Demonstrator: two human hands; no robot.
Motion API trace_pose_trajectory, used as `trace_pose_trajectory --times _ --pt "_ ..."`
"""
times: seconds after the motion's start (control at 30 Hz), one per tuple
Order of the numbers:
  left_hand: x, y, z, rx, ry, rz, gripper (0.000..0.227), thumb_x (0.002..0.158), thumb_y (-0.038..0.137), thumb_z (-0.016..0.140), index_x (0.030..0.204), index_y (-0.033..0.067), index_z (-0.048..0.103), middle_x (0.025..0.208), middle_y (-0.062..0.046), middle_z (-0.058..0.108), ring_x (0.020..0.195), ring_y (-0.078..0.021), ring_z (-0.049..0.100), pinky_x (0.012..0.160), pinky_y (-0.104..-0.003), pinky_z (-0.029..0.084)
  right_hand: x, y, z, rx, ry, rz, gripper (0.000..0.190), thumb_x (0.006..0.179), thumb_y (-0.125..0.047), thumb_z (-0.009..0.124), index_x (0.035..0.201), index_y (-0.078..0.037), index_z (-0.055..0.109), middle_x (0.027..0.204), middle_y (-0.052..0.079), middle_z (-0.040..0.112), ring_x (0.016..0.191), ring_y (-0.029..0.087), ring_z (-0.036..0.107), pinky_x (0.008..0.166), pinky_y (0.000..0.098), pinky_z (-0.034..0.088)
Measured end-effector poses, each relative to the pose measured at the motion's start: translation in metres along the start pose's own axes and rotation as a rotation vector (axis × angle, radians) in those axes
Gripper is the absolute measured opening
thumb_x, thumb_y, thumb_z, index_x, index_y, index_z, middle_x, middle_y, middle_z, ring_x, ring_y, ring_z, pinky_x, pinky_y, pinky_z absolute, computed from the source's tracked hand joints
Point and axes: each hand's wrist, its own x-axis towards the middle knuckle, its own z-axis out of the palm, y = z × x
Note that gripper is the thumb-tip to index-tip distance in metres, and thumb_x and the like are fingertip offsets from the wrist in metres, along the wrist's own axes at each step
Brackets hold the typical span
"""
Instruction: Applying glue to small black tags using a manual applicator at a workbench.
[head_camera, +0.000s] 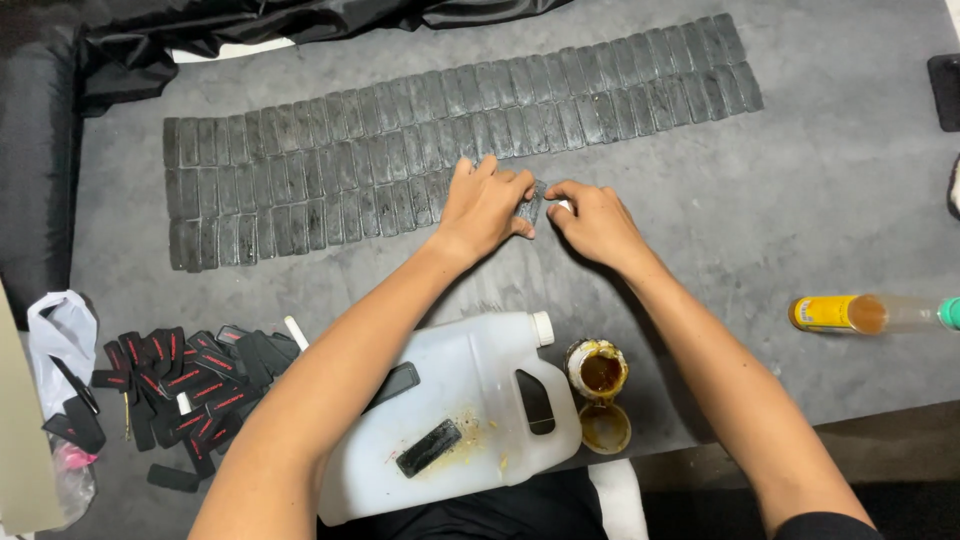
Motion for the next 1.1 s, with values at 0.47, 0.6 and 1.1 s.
trace_pose_trajectory --times 0.47,0.6,1.1 --pt "-0.003 -0.004 -0.004 0.056 0.095 -0.033 0.051 0.069 0.060 0.082 0.093 0.0229 0.057 0.087 -0.003 0.064 0.092 -0.0268 0.057 0.079 -0.044 0.034 -0.002 -0.015 0.003 -0.070 0.018 -0.016 0.025 0.097 -0.028 0.062 0.117 -0.020 0.076 0.078 0.017 0.071 0.093 0.045 0.071 0.083 0.0570 0.054" --pt "-0.002 -0.005 -0.005 0.071 0.101 -0.038 0.049 0.070 0.057 0.083 0.092 0.0225 0.056 0.086 -0.003 0.063 0.092 -0.0270 0.057 0.080 -0.044 0.034 0.006 -0.016 0.006 -0.068 0.035 -0.035 0.029 0.097 -0.028 0.062 0.123 -0.021 0.073 0.080 0.016 0.070 0.095 0.044 0.071 0.083 0.0577 0.055" --pt "0.002 -0.017 0.014 0.083 0.132 -0.028 0.053 0.066 0.064 0.080 0.090 0.0234 0.055 0.084 -0.003 0.060 0.090 -0.0271 0.055 0.079 -0.045 0.034 0.024 -0.027 0.010 -0.120 0.099 0.016 0.019 0.099 -0.033 0.063 0.112 -0.027 0.075 0.100 0.018 0.076 0.106 0.047 0.069 0.091 0.0593 0.053"
